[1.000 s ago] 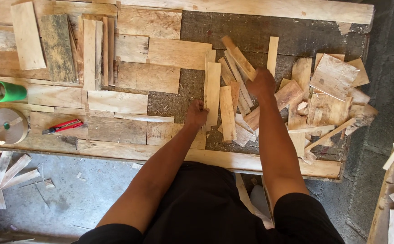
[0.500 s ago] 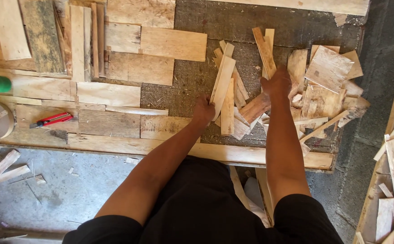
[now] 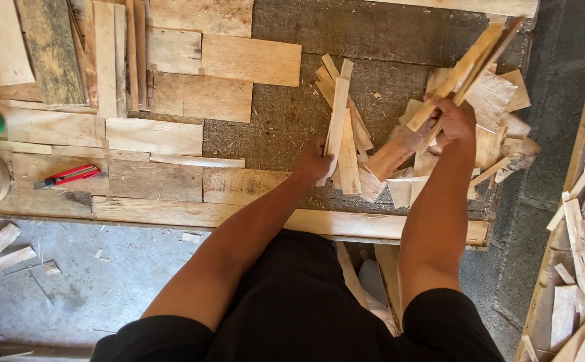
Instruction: Sorting and organizing thin wood scraps on a workbench.
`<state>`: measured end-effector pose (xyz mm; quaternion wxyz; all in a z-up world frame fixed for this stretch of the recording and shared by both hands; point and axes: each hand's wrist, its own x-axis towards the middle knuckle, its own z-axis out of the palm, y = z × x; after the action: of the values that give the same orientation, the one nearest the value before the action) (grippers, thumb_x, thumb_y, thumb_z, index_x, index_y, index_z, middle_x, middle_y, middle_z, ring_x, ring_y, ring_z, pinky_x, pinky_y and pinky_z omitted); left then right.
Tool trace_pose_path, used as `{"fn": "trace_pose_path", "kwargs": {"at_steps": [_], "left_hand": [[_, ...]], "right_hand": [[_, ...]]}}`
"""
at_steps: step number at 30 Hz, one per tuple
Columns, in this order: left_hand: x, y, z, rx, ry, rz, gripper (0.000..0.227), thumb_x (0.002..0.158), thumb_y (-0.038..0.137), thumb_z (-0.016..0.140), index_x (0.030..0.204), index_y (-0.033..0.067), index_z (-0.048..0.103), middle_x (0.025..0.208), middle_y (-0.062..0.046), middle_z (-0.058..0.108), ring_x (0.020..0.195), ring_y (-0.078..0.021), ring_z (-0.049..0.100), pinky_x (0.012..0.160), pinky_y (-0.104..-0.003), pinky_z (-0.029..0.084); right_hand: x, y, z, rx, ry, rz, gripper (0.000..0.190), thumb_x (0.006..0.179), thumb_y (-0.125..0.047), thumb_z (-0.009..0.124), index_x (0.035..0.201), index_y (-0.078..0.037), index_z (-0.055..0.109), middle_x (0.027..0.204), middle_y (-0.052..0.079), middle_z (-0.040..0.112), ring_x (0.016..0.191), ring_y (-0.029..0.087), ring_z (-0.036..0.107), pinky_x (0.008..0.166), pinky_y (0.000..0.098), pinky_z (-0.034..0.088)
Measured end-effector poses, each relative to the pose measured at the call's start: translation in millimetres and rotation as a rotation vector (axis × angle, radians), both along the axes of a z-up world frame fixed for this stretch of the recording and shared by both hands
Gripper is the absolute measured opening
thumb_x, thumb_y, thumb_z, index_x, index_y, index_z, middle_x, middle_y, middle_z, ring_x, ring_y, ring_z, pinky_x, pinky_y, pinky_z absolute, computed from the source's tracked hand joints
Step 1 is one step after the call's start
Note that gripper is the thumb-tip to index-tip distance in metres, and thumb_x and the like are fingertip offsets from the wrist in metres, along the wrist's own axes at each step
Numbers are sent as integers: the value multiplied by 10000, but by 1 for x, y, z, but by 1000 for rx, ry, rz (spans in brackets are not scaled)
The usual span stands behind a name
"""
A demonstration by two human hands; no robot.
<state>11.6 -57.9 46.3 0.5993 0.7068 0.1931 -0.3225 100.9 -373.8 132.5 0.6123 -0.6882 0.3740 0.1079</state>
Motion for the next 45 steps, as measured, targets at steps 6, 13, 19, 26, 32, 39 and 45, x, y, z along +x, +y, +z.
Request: {"fn": "trace_pose_path", "kwargs": {"at_steps": [6, 13, 19, 26, 32, 39, 45], "left_hand": [[7, -3, 54, -68, 20, -78, 419, 938, 136, 630, 1321, -12, 546, 1153, -229, 717, 1006, -321, 722, 872, -387, 579], [42, 7, 143, -40, -725, 54, 740, 862, 397, 843, 1364, -54, 538, 1341, -245, 608, 1238, -380, 608, 1041, -453, 520], [64, 42, 184, -274, -705, 115, 656, 800, 217, 913, 1318, 5, 570, 1188, -177, 686, 1115, -274, 679, 973, -396, 580], [45, 79, 169, -237, -809, 272, 324, 955, 129, 701, 1224, 123, 519, 1152, -3, 718, 1073, -111, 732, 973, -289, 617], [40, 87, 169, -115, -978, 301, 392, 859, 154, 905, 1078, 95, 586, 1029, -61, 639, 918, -155, 634, 803, -300, 549], [44, 97, 175, -130, -969, 264, 669, 754, 299, 930, 1268, 75, 565, 1062, -56, 678, 989, -174, 662, 888, -317, 553], [41, 87, 149, -132, -883, 277, 451, 812, 271, 904, 1114, 99, 617, 1002, -76, 681, 895, -183, 683, 803, -329, 579]], "right_hand": [[-16, 5, 10, 164, -375, -191, 217, 918, -84, 743, 1105, -51, 637, 901, 42, 662, 809, 172, 619, 743, 332, 554], [-42, 146, 54, 116, -270, 241, 180, 1082, -234, 506, 1132, -77, 578, 1093, 164, 708, 1024, 231, 756, 920, 354, 663], [-65, 230, -55, 145, -652, 612, 472, 1028, -108, 648, 1458, -69, 459, 1411, 40, 547, 1307, 170, 530, 1138, 341, 426], [-56, 283, -61, 342, -649, 589, 595, 984, -211, 706, 1491, -89, 420, 1361, 1, 519, 1245, 139, 522, 1082, 297, 442], [-56, 296, -106, 665, -643, 479, 327, 1129, -321, 571, 1348, -88, 499, 1269, 13, 546, 1185, 153, 554, 1048, 305, 480], [-49, 306, -70, 672, -673, 436, 326, 1152, -350, 513, 1335, -81, 491, 1254, 6, 538, 1193, 151, 553, 1045, 308, 458], [-48, 302, -108, 771, -694, 318, 510, 1099, -428, 530, 1478, -103, 424, 1339, 38, 552, 1250, 161, 556, 1184, 366, 449]]}}
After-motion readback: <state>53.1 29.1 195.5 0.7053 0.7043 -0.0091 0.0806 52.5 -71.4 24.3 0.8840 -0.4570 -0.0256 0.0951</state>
